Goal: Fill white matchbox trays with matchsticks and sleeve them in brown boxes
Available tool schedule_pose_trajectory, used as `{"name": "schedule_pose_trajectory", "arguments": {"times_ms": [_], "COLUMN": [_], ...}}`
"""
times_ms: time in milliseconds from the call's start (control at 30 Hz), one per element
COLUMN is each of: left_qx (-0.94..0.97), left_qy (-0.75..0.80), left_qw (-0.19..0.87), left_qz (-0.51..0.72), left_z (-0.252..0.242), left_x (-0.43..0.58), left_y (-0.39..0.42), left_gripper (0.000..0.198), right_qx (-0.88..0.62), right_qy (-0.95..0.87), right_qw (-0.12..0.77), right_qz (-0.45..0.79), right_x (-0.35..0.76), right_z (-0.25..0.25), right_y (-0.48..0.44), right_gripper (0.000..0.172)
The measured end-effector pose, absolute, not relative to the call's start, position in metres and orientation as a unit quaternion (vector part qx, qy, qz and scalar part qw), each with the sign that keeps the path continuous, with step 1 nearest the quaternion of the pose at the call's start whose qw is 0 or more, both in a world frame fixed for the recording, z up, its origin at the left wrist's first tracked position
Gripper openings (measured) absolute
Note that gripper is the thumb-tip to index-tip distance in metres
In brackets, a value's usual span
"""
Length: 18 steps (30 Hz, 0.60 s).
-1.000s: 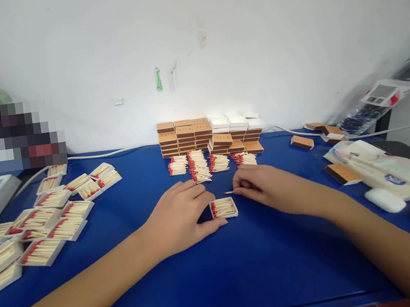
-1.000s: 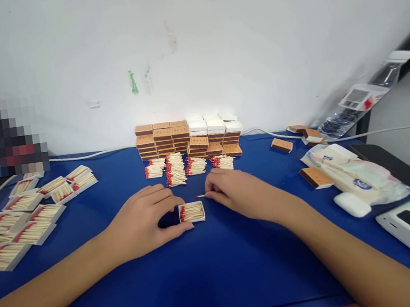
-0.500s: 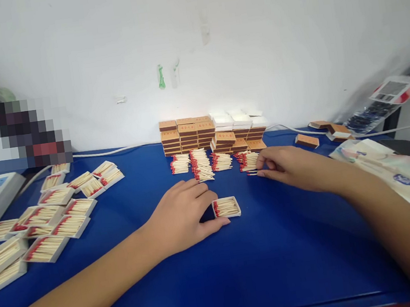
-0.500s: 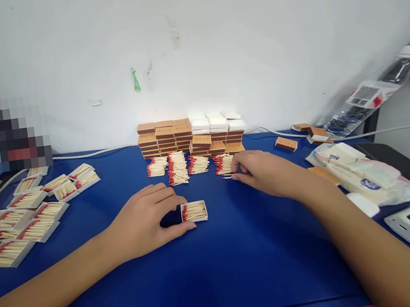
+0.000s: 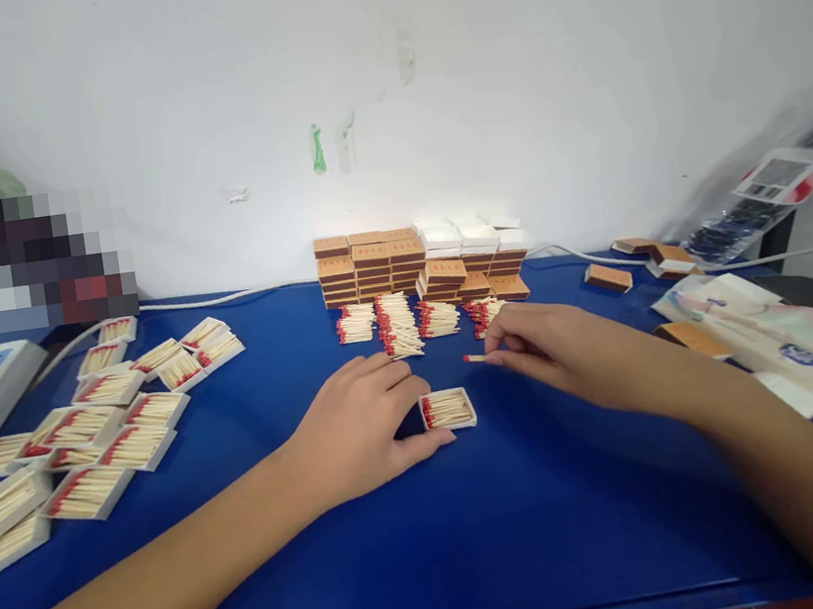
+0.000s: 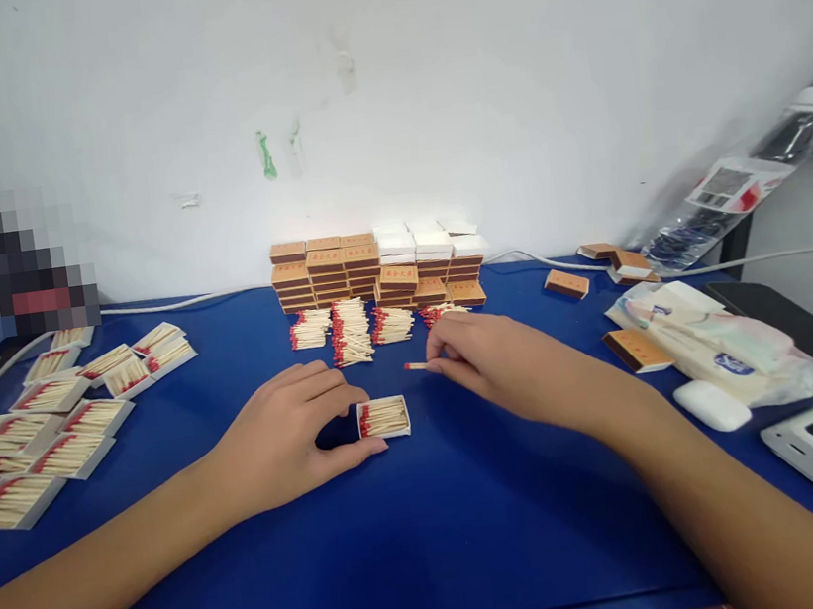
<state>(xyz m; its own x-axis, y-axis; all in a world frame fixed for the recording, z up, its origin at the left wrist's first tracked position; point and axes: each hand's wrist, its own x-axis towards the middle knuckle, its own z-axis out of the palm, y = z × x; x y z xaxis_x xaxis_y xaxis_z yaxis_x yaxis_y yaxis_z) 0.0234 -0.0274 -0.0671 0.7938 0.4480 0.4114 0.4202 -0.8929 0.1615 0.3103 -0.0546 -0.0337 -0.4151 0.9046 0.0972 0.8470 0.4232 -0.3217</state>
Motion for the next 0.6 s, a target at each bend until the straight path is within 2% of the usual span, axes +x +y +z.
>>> {"name": "schedule_pose_trajectory", "arguments": {"times_ms": [167, 333, 500, 600], "left_qx": [0.946, 0.946, 0.946, 0.946], "left_qy": [0.228, 0.226, 0.227, 0.229], "left_qw": [0.027, 0.022, 0.028, 0.032], "left_qz": [0.229, 0.23, 0.23, 0.228], "left_z": [-0.067, -0.066, -0.066, -0.066], "left_x": [0.024, 0.024, 0.024, 0.023], "left_y": [-0.028, -0.027, -0.028, -0.028], "left_gripper": [0.036, 0.035, 0.036, 0.036], "right_qx": [-0.487, -0.473, -0.485, -0.514], "right_qy": [-0.858, -0.869, -0.857, -0.839], "right_qw": [0.118, 0.099, 0.13, 0.168], "right_qz": [0.116, 0.108, 0.119, 0.063], "right_x": [0.275, 0.259, 0.276, 0.301], "right_z": [-0.031, -0.04, -0.033, -0.028], "right_y": [-0.076, -0.08, -0.072, -0.06], "right_gripper": [0.014, 0.014, 0.014, 0.017]}}
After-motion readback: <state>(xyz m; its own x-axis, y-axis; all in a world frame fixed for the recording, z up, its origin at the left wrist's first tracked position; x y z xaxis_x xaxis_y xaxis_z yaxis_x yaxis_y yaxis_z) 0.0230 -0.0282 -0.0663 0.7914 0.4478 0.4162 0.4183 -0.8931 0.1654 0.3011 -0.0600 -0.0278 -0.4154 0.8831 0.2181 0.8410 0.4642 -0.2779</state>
